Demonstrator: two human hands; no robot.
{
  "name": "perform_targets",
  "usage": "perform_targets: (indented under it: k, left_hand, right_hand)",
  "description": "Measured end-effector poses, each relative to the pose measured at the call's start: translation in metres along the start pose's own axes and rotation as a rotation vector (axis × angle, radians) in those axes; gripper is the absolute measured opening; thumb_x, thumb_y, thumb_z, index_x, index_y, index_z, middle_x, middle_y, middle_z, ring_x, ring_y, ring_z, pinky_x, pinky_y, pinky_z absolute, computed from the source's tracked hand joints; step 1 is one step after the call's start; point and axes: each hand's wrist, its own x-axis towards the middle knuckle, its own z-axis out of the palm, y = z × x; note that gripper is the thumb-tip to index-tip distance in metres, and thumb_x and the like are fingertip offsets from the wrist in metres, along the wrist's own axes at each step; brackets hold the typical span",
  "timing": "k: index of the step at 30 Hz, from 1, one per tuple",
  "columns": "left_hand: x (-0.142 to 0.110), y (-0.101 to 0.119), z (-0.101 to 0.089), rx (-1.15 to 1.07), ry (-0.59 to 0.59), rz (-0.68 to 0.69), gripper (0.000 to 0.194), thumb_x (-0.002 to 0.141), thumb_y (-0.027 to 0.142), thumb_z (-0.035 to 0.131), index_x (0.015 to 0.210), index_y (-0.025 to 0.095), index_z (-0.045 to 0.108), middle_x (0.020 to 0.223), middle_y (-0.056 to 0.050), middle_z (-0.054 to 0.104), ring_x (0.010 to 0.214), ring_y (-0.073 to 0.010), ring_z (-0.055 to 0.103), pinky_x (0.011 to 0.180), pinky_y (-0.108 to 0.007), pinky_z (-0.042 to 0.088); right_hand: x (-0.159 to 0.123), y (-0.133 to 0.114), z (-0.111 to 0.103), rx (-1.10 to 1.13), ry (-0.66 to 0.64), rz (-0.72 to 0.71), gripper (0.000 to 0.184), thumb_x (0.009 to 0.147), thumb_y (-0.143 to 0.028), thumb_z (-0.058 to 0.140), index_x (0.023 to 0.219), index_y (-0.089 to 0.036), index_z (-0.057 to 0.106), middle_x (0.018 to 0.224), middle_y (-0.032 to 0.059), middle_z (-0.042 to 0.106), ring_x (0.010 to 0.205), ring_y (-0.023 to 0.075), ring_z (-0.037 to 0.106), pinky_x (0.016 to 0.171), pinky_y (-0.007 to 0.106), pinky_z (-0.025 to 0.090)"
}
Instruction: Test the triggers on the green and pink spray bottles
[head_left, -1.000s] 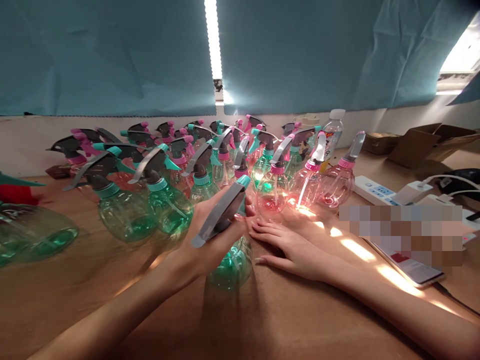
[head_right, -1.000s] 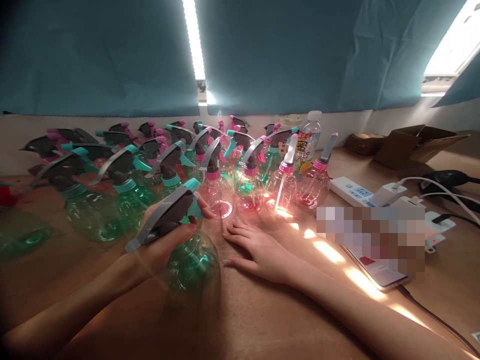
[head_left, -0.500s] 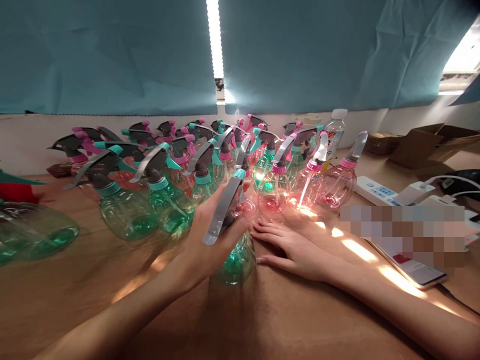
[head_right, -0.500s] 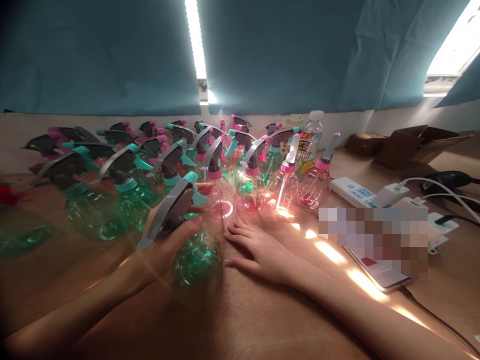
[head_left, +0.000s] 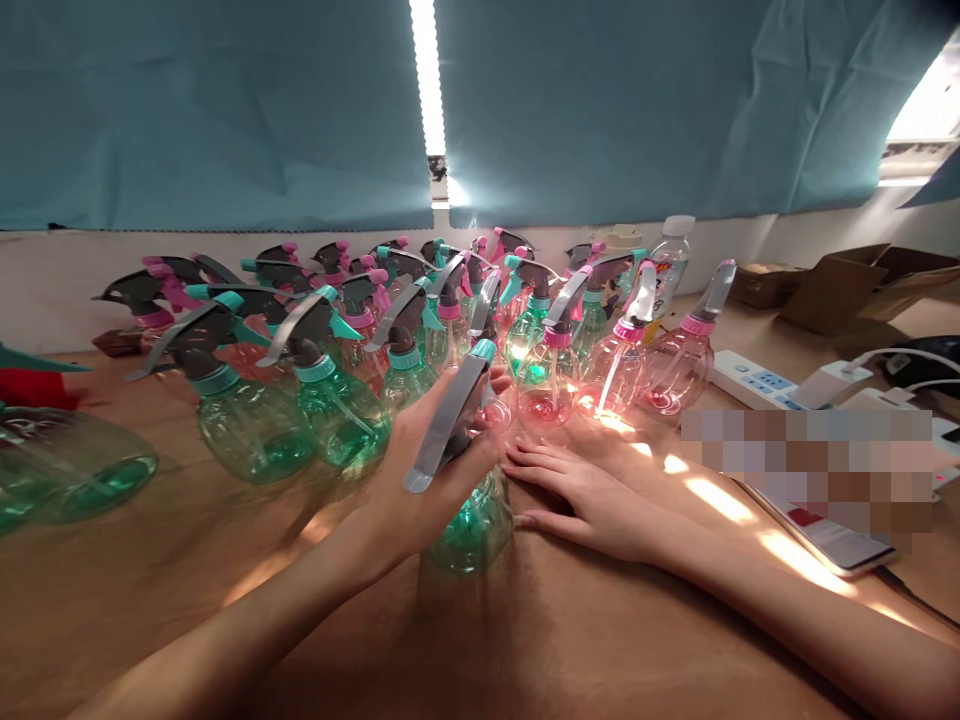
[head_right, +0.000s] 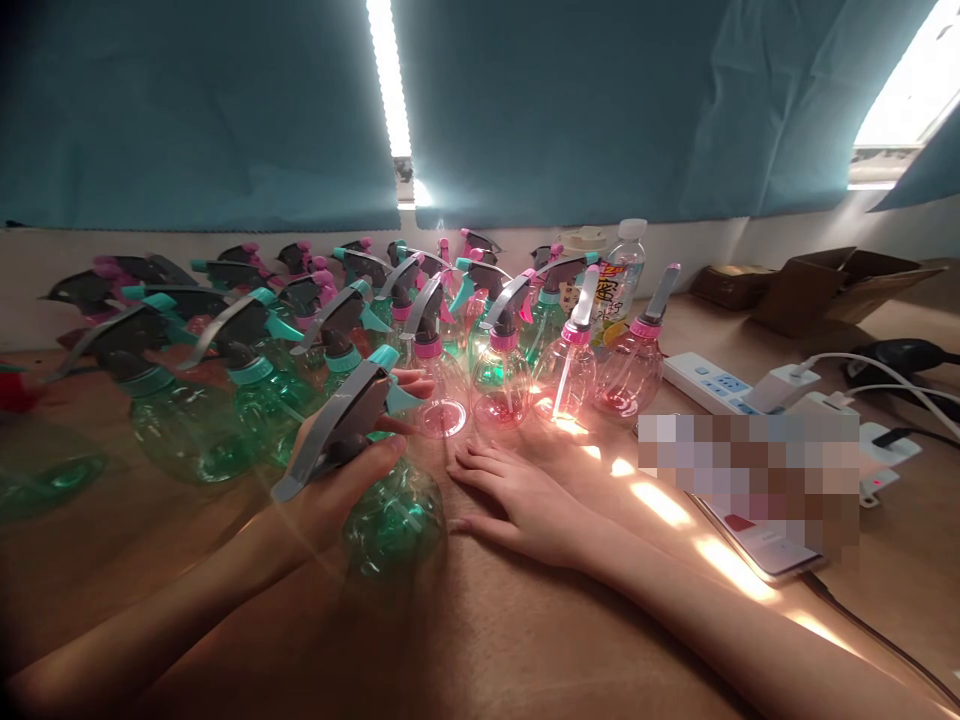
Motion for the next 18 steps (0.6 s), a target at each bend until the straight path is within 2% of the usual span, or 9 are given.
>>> perform_targets:
  k: [8,13,18]
  left_hand:
    - [-0.0002,-0.0031,-0.0007,0.016,0.008,0.013,0.034,0.089,0.021,0.058,0.122,0.024,0.052,0.134,-0.008,0.060,0.118,-0.0242,0.061,0.085,-0.033,0.055]
    - [0.0003,-0.0046,-0.0003,0.017,0.012,0.014,0.034,0.089,0.021,0.057,0.122,0.024,0.052,0.134,-0.008,0.060,0.117,-0.0248,0.061,0.081,-0.031,0.057]
    - [0.0005,-0.0059,0.0003,0.021,0.017,0.025,0.035,0.088,0.021,0.057,0.123,0.023,0.052,0.133,-0.009,0.061,0.117,-0.0251,0.061,0.084,-0.033,0.057]
  right_hand:
    - [0.0006,-0.0005,-0.0005,-0.001,0.010,-0.011,0.060,0.096,-0.052,0.050,0.146,-0.019,0.045,0.153,0.0111,0.042,0.142,0.0291,0.035,0.117,0.049,0.030]
    - [0.0006,-0.0004,-0.0004,-0.012,-0.003,-0.006,0.063,0.096,-0.054,0.049,0.147,-0.017,0.043,0.153,0.0116,0.040,0.143,0.0287,0.034,0.117,0.050,0.029]
    - [0.0005,0.0002,-0.0002,-0.016,-0.002,-0.006,0.062,0.096,-0.054,0.049,0.147,-0.019,0.043,0.154,0.0102,0.040,0.143,0.0280,0.034,0.117,0.049,0.029]
